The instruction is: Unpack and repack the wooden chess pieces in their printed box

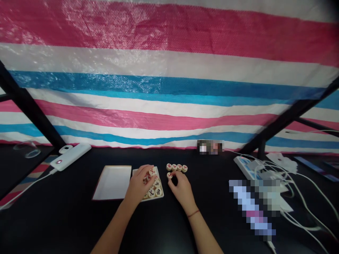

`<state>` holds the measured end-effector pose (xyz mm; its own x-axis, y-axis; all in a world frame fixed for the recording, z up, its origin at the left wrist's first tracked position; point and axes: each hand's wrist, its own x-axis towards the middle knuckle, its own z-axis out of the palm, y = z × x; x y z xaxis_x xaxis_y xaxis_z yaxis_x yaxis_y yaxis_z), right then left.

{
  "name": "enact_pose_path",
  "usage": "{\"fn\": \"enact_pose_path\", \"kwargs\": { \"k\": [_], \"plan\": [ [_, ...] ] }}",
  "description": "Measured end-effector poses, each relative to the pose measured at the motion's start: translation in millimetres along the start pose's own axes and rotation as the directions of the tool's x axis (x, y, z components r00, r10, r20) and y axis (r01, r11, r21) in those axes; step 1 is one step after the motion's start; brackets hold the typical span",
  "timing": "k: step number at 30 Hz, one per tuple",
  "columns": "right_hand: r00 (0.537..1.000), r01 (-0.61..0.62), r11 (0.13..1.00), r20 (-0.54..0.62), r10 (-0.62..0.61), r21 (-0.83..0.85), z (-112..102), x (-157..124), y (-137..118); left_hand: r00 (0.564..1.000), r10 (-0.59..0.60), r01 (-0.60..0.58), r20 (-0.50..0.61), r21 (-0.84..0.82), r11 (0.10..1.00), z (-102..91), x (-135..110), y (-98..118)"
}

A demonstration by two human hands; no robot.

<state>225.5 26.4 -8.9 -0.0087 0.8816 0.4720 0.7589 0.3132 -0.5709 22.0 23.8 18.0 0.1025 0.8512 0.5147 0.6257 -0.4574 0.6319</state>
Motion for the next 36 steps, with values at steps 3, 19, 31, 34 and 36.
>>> {"fn": "enact_pose_path", "kwargs": {
  "k": [3, 19, 31, 34, 36],
  "plan": [
    [0.999, 0.034, 0.998, -0.044, -0.031, 0.062, -5, 0, -9, 0.996, 0.002, -0.002, 0.095, 0.001, 1.000, 1.9, -2, 3],
    [0.994, 0.013, 0.987, -0.111, 0.005, 0.159, -1, -2, -20, 0.956, 0.110, -0.143, 0.271, 0.104, 0.984, 7.7, -5, 11],
    [0.995, -0.096, 0.995, -0.018, 0.096, 0.013, 4, -3, -1, 0.980, 0.046, -0.067, 0.193, 0.102, 0.993, -2.4, 2, 6],
    [0.998, -0.063, 0.998, -0.014, 0.063, -0.010, 4, -4, 1, 0.981, 0.048, -0.070, 0.190, 0.112, 0.991, -1.1, 1, 7],
    [0.999, -0.042, 0.999, -0.006, 0.042, -0.021, 5, -4, 2, 0.980, 0.049, -0.073, 0.192, 0.121, 0.990, -1.2, 0, 6]
  ]
}}
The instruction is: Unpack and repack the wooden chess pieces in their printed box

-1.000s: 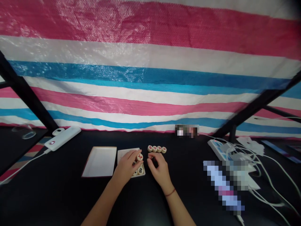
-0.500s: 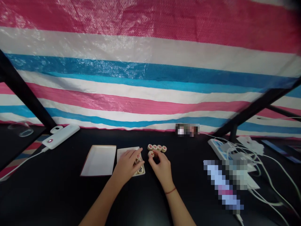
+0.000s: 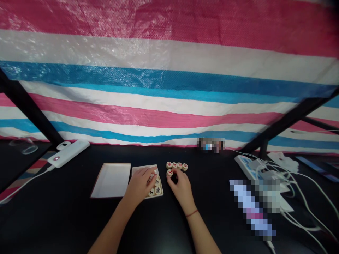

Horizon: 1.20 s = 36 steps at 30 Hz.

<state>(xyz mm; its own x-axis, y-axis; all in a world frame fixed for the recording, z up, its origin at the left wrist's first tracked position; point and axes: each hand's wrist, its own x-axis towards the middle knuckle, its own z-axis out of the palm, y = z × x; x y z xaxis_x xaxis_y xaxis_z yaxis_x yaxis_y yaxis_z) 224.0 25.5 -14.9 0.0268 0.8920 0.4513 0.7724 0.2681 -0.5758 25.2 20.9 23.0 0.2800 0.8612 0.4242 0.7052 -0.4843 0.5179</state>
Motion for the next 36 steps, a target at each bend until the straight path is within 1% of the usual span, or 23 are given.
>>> {"fn": "enact_pose_path", "kwargs": {
  "k": [3, 10, 14, 18, 25, 30, 34, 35, 36],
  "plan": [
    [1.000, -0.006, 1.000, 0.003, 0.006, -0.001, 2, 0, 1, 1.000, -0.005, 0.005, 0.007, -0.001, 1.000, -1.4, 0, -1],
    [0.999, -0.021, 0.999, -0.048, 0.020, -0.027, 8, 2, 3, 1.000, -0.021, 0.021, -0.017, -0.002, 1.000, -5.0, 1, -4],
    [0.998, -0.010, 0.999, -0.061, 0.007, -0.038, 7, 2, 3, 0.999, -0.048, 0.048, 0.001, 0.002, 0.999, -6.3, 1, -6],
    [0.999, 0.034, 0.999, -0.040, -0.034, -0.002, 5, 3, 1, 0.998, -0.066, 0.066, -0.002, 0.004, 0.998, -7.3, 1, -8],
    [1.000, 0.016, 1.000, -0.025, -0.016, 0.011, 5, 2, 1, 0.998, -0.064, 0.064, 0.001, 0.021, 0.998, -8.0, 1, -7],
    [0.999, 0.020, 1.000, -0.031, -0.019, 0.016, 3, 3, 0, 0.996, -0.079, 0.080, -0.034, 0.040, 0.996, -10.9, 2, -13],
    [0.993, 0.021, 0.999, -0.120, -0.016, 0.036, -4, 2, -7, 0.982, -0.136, 0.145, -0.131, 0.065, 0.987, -18.2, 3, -25],
    [0.992, 0.022, 0.998, -0.125, -0.015, 0.055, -6, 1, -11, 0.979, -0.150, 0.161, -0.139, 0.076, 0.984, -19.8, 3, -27],
    [0.994, 0.023, 0.997, -0.104, -0.015, 0.079, -7, 0, -14, 0.977, -0.163, 0.177, -0.135, 0.096, 0.979, -20.9, 3, -29]
  ]
}}
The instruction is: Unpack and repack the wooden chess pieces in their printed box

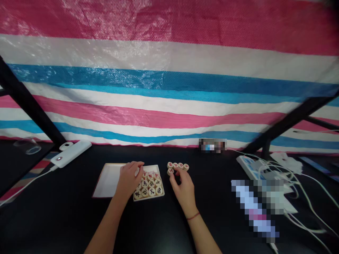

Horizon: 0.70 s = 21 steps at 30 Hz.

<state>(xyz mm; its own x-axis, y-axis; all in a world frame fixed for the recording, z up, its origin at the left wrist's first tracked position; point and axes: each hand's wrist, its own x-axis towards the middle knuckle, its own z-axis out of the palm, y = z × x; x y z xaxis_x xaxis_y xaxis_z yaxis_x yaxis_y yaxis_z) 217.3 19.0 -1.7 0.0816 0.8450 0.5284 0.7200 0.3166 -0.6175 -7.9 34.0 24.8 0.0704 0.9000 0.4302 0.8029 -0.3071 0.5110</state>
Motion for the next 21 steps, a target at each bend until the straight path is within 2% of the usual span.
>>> {"fn": "enact_pose_path", "kwargs": {
  "k": [3, 5, 7, 9, 15, 18, 21],
  "plan": [
    [0.981, 0.003, 0.999, 0.192, -0.012, 0.047, -1, -2, -14, 0.996, -0.031, 0.022, 0.085, 0.108, 0.994, 1.2, -2, -1],
    [0.944, 0.021, 0.999, 0.329, -0.031, 0.035, 0, -3, -24, 0.985, -0.037, 0.009, 0.169, 0.163, 0.987, 4.3, -4, 2],
    [0.909, 0.042, 0.999, 0.414, -0.046, 0.018, 1, -4, -31, 0.970, -0.038, -0.006, 0.241, 0.180, 0.984, 7.2, -5, 5],
    [0.890, 0.043, 0.999, 0.454, -0.043, 0.010, 2, -3, -35, 0.959, -0.054, 0.000, 0.279, 0.189, 0.982, 8.0, -6, 9],
    [0.873, 0.016, 1.000, 0.488, -0.024, 0.021, 1, -5, -33, 0.940, -0.098, 0.039, 0.326, 0.180, 0.983, 1.1, -5, 14],
    [0.860, 0.046, 0.999, 0.509, -0.048, 0.016, 0, -5, -33, 0.935, -0.098, 0.049, 0.342, 0.149, 0.988, 0.0, -5, 13],
    [0.844, 0.093, 0.995, 0.533, -0.060, -0.036, 0, -5, -34, 0.931, -0.114, 0.051, 0.346, 0.188, 0.981, 1.1, -5, 12]
  ]
}}
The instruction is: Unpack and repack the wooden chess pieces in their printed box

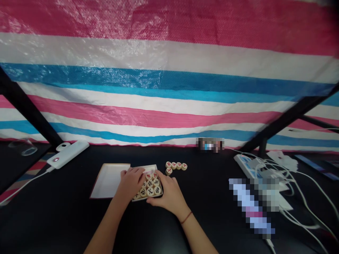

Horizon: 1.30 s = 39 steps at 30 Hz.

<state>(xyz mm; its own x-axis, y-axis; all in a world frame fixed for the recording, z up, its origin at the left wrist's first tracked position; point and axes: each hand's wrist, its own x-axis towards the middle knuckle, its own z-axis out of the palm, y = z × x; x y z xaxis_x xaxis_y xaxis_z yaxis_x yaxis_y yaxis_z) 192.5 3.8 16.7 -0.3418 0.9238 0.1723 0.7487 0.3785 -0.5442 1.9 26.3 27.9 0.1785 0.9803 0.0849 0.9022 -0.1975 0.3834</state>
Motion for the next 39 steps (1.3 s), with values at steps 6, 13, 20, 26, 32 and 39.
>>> {"fn": "enact_pose_path", "kwargs": {
  "k": [6, 13, 20, 26, 32, 39],
  "plan": [
    [1.000, -0.015, 0.998, 0.002, 0.015, -0.064, 3, -1, -2, 0.998, 0.014, -0.015, 0.061, 0.008, 1.000, 0.2, -1, 2],
    [1.000, -0.018, 0.998, -0.007, 0.017, -0.053, 7, -1, -2, 0.997, 0.039, -0.037, 0.064, -0.037, 0.999, -2.5, -1, -3],
    [1.000, -0.019, 0.999, 0.010, 0.020, -0.040, 4, 0, -3, 0.995, 0.025, -0.013, 0.092, -0.121, 0.993, -7.3, -1, -7],
    [0.997, -0.025, 0.999, -0.080, 0.022, -0.038, 0, 1, 1, 0.994, 0.050, -0.072, -0.100, -0.240, 0.968, -13.4, 3, -9],
    [0.938, 0.168, 0.985, -0.301, -0.171, -0.035, -2, -2, 1, 0.969, 0.212, -0.244, -0.125, -0.579, 0.778, -13.3, -4, 23],
    [0.925, 0.194, 0.980, -0.339, -0.171, 0.036, 0, -2, -2, 0.966, 0.229, -0.253, -0.118, -0.602, 0.757, -0.6, -6, 33]
  ]
}}
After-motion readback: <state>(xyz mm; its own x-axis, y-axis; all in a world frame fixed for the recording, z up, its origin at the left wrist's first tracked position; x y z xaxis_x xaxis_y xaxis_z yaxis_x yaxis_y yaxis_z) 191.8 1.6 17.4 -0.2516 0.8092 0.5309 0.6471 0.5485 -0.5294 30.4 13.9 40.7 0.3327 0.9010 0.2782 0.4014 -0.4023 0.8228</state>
